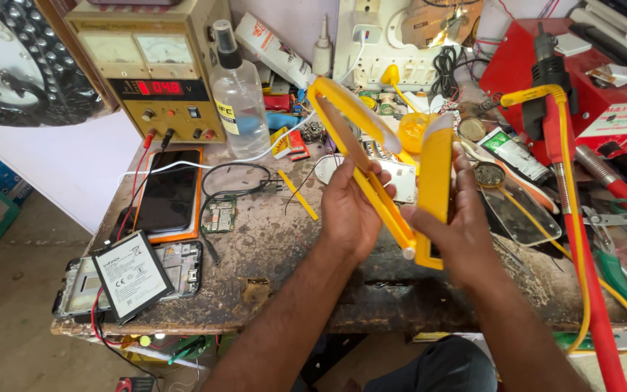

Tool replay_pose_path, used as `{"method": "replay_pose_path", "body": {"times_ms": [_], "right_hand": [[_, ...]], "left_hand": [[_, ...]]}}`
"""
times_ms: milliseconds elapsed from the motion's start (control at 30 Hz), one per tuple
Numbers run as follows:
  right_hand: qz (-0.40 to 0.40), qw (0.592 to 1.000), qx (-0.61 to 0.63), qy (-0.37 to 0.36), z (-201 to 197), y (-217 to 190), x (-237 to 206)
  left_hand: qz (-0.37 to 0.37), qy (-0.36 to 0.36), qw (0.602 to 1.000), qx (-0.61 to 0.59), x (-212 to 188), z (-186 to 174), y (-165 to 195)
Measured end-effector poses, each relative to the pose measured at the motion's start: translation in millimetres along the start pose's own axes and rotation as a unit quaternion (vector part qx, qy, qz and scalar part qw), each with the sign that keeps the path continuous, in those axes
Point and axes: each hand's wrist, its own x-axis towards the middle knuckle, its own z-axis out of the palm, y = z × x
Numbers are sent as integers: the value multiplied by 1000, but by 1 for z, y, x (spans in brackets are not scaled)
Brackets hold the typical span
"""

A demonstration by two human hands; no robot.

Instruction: The person assembles a yellow and white electronic device by inserting a battery, connecting wires, and securing the casing with a screwdriver. They manipulate the device's internal components and close the housing.

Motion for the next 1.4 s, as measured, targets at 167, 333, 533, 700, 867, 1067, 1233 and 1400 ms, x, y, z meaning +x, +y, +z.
{"method": "replay_pose_path", "body": {"times_ms": [167, 333, 533, 700, 867, 1067, 1233, 1400], "right_hand": [[-48, 999, 11, -4, 3, -3, -1], [-157, 980, -125, -8, 26, -4, -20], [127, 983, 132, 21, -24, -19, 8], [125, 975, 165, -76, -33, -43, 85], [190, 955, 171, -148, -14, -44, 136], [300, 936, 12, -184, 9, -19, 153], [331, 907, -162, -205, 30, -62, 119], [88, 965, -58, -240, 30, -82, 107]], "left_hand": [[16, -12, 999, 29, -2, 4, -4], [26, 2, 999, 36, -5, -2, -9], [-62, -93, 990, -81, -4, -6, -4], [-51, -140, 989, -11, -9, 9, -4], [-214, -115, 970, 19, -16, 18, -8], [-239, -161, 956, 55, -17, 8, -17], [-215, -163, 961, 64, -14, 8, -20], [-193, -150, 965, 94, -13, 12, -9]]}}
